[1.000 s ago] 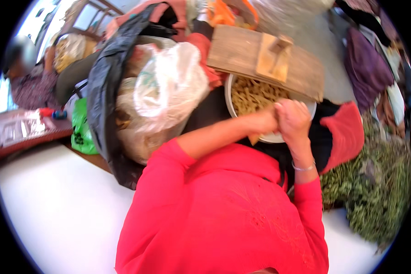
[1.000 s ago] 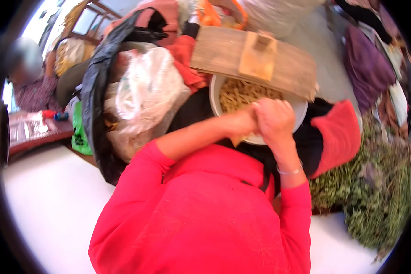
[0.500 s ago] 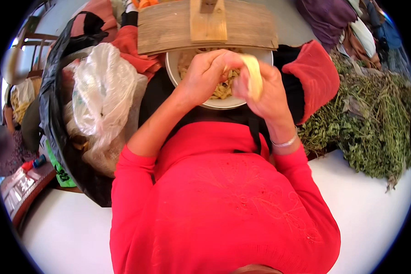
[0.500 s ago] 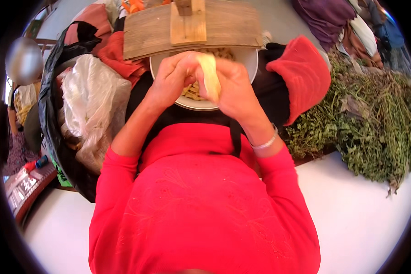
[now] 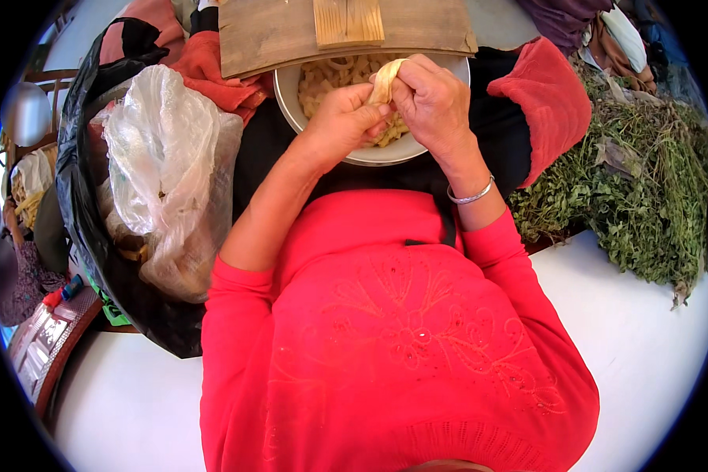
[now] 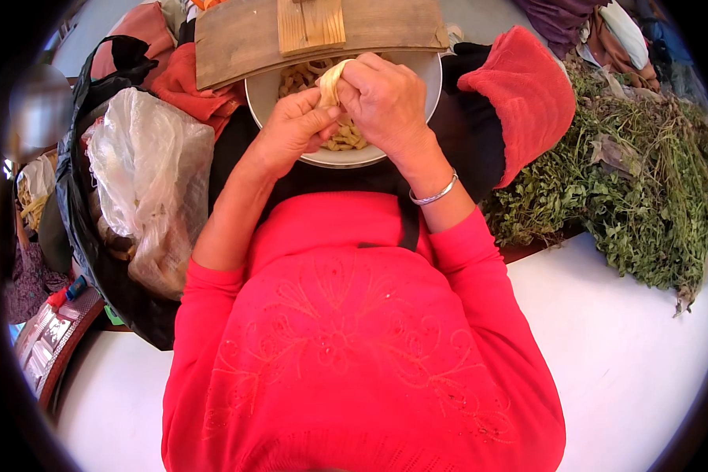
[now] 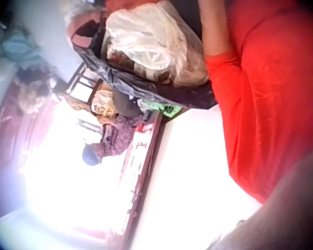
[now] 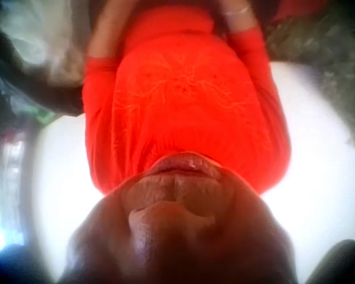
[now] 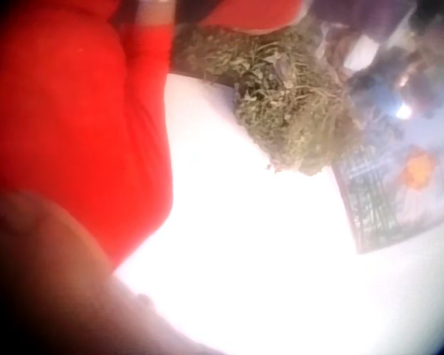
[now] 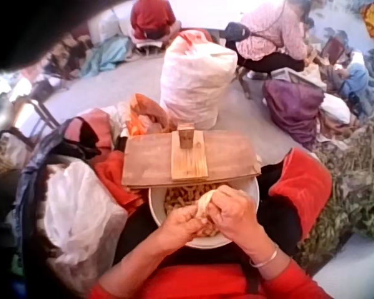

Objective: The person pulls long strips of dough by hand, breaks them into small pieces, and places the pieces into a white bowl.

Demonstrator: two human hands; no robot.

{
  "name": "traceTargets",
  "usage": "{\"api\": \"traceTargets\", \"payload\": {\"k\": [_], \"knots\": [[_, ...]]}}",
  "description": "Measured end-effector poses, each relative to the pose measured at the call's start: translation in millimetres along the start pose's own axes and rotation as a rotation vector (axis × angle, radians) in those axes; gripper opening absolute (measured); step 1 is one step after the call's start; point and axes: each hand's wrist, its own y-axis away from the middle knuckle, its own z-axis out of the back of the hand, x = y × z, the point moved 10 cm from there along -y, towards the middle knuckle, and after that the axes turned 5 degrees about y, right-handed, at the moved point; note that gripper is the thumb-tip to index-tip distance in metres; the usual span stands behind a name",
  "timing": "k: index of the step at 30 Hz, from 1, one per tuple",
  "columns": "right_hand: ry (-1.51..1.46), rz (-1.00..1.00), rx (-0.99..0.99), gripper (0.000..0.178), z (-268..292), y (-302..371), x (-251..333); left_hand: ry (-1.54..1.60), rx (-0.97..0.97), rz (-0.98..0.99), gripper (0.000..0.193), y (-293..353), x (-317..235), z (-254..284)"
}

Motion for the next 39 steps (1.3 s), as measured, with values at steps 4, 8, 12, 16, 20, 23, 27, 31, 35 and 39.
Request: {"api": "traceTargets", "payload": {"k": [4,8,12,16,20,23,27,31,35,39], "knots": [[-0.091,-0.145,0.189,0.011,-18,13,-13,-1.229,-0.333,-0.562,0.007,23,-51,-7],[-0.923,-0.633,0.468,0.020,-92,69,-43,-1.313,-0.385,-0.806,0.030,36,-53,-17],[-1.541,-0.988,0.535,0.022,-114,93,-22,-1.215,-0.339,-0.827,0.039,37,-41,-17],[-1.634,-0.965,0.553,0.016,-107,92,-20,-0.890,-0.171,-0.725,0.041,32,-36,-18],[-1.058,-0.598,0.169,0.010,-82,63,-40,-0.875,-0.245,-0.598,0.029,24,-44,-17],[-0.521,-0.271,0.048,0.009,-38,38,-19,-0.797,-0.383,-0.551,0.021,10,-41,1],[-0.477,-0.175,-0.097,0.002,-12,29,-6,-0.336,-0.360,-0.373,0.019,-10,-11,32],[-0.707,-0.230,-0.177,0.004,-15,27,-13,0.291,-0.254,-0.066,0.018,-2,21,14],[-1.189,-0.530,-0.128,0.012,-32,31,-46,0.229,-0.165,-0.059,0.022,25,31,9],[-1.317,-0.693,0.096,0.028,-42,38,-65,-0.599,-0.334,-0.518,0.012,39,-15,30]]}}
